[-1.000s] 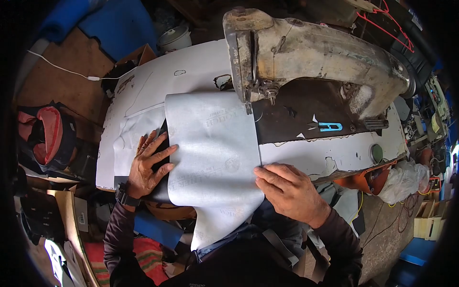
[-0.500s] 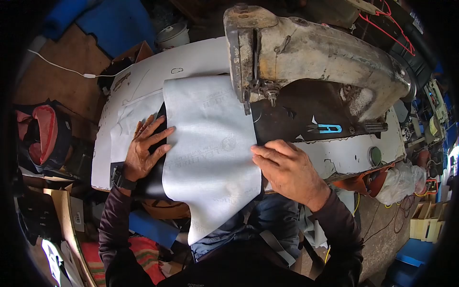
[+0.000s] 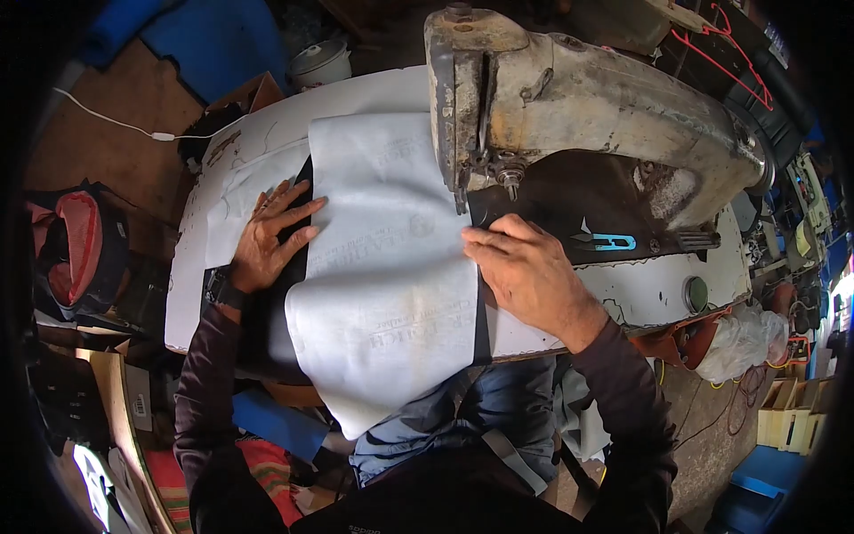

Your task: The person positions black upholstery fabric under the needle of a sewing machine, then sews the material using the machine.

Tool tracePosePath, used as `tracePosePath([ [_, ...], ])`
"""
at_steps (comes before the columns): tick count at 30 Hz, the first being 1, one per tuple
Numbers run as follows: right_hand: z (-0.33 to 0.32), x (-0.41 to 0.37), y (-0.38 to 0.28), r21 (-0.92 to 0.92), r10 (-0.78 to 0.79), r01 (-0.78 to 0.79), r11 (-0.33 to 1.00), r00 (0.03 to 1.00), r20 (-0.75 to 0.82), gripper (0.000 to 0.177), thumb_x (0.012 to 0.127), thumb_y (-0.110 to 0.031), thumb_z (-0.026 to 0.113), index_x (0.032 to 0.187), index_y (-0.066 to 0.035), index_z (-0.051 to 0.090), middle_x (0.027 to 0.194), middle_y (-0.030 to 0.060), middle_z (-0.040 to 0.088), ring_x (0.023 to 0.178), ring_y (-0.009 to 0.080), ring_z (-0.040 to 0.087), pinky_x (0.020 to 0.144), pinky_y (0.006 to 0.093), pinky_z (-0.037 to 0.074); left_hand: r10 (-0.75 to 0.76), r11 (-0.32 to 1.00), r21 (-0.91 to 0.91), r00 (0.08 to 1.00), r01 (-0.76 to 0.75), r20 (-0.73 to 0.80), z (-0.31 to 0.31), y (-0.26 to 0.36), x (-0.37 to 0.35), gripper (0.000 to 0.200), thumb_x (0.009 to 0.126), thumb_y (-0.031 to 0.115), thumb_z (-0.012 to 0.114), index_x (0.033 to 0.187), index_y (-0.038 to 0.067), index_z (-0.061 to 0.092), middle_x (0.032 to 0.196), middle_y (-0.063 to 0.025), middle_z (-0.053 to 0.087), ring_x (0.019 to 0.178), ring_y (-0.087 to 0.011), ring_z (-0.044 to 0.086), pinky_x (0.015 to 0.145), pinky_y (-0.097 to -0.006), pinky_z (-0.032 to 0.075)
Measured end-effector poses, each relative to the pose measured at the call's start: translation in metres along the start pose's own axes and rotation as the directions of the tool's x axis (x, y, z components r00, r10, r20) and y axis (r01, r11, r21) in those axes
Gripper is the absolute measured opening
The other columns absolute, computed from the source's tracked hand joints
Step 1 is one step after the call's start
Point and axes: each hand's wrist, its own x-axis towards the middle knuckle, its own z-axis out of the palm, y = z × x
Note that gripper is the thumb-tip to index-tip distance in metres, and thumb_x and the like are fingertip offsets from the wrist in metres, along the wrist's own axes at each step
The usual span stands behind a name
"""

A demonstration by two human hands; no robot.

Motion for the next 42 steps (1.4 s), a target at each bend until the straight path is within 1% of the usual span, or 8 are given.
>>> tracePosePath([
  [12,0.013,0.002,-0.015,-0.287,0.073,-0.064,0.956,0.997,0.019,0.028,0.086,-0.002,0.066,0.113,-0.004,0.071,0.134,0.0053,0.068,0.119,0.0299,0.060,0.096,0.0456,0.053,0.114,0.993,0.006,0.986,-0.114,-0.117,0.013,-0.026,0.027,0.049,0.107,0.056,0.059,0.148,0.032,0.069,0.163,-0.0166,0.054,0.158,-0.0407,0.039,0.131,-0.0646,0.020],
  [16,-0.008,-0.042,-0.087,0.090,0.207,-0.190,0.978,0.942,-0.262,0.014,0.096,-0.002,0.065,0.109,-0.001,0.073,0.114,0.0129,0.074,0.100,0.0314,0.068,0.087,0.0421,0.055,0.078,0.986,0.155,0.985,-0.053,-0.157,0.020,-0.026,0.028,0.048,0.106,0.057,0.061,0.145,0.031,0.071,0.161,-0.0139,0.057,0.158,-0.0386,0.040,0.131,-0.0620,0.024],
  [19,0.034,-0.129,-0.142,0.780,0.611,-0.381,0.496,0.791,-0.002,0.012,0.103,-0.003,0.066,0.112,0.000,0.072,0.108,0.0097,0.076,0.095,0.0241,0.072,0.087,0.0404,0.058,0.092,0.990,0.122,0.980,-0.071,-0.176,0.018,-0.026,0.027,0.048,0.106,0.056,0.062,0.144,0.029,0.073,0.159,-0.0141,0.060,0.156,-0.0394,0.043,0.131,-0.0592,0.026],
  [22,0.127,-0.157,-0.143,0.901,0.671,-0.410,-0.139,0.631,0.390,0.029,0.101,-0.006,0.072,0.129,0.002,0.067,0.113,0.0066,0.076,0.108,0.0212,0.072,0.098,0.0402,0.058,0.120,0.991,0.084,0.977,-0.106,-0.176,0.016,-0.025,0.028,0.047,0.105,0.053,0.064,0.142,0.025,0.074,0.156,-0.0164,0.062,0.153,-0.0411,0.047,0.129,-0.0569,0.030],
  [25,0.175,-0.140,-0.125,0.917,0.618,-0.377,0.134,0.755,0.220,0.042,0.100,-0.007,0.074,0.139,0.003,0.061,0.118,0.0107,0.077,0.114,0.0242,0.072,0.107,0.0400,0.054,0.170,0.984,0.097,0.962,-0.152,-0.212,0.020,-0.030,0.032,0.046,0.104,0.049,0.067,0.140,0.021,0.075,0.152,-0.0193,0.064,0.149,-0.0427,0.051,0.127,-0.0553,0.034],
  [28,0.166,-0.121,-0.117,0.915,0.473,-0.404,-0.005,0.805,0.358,0.029,0.099,-0.009,0.076,0.126,0.000,0.074,0.112,0.0074,0.079,0.114,0.0238,0.073,0.107,0.0358,0.053,0.151,0.986,0.103,0.966,-0.132,-0.211,0.015,-0.021,0.028,0.042,0.104,0.040,0.070,0.138,0.017,0.076,0.149,-0.0221,0.066,0.147,-0.0446,0.052,0.126,-0.0518,0.037],
  [30,0.128,-0.126,-0.123,0.739,0.397,-0.586,0.331,0.797,0.455,0.027,0.100,-0.012,0.077,0.123,0.002,0.075,0.107,0.0078,0.080,0.109,0.0196,0.073,0.099,0.0330,0.055,0.156,0.984,0.122,0.963,-0.132,-0.219,0.016,-0.024,0.029,0.045,0.105,0.043,0.068,0.140,0.016,0.075,0.149,-0.0218,0.066,0.147,-0.0433,0.052,0.126,-0.0526,0.036],
  [42,0.034,-0.185,-0.238,0.773,0.507,-0.388,-0.502,0.593,0.626,0.028,0.113,-0.026,0.063,0.125,-0.001,0.072,0.101,-0.0041,0.070,0.088,0.0025,0.056,0.079,0.0232,0.045,0.163,0.930,0.367,0.913,-0.016,-0.374,0.014,-0.016,0.036,0.048,0.108,0.041,0.062,0.148,0.014,0.065,0.150,-0.0149,0.065,0.149,-0.0386,0.050,0.129,-0.0605,0.028],
])
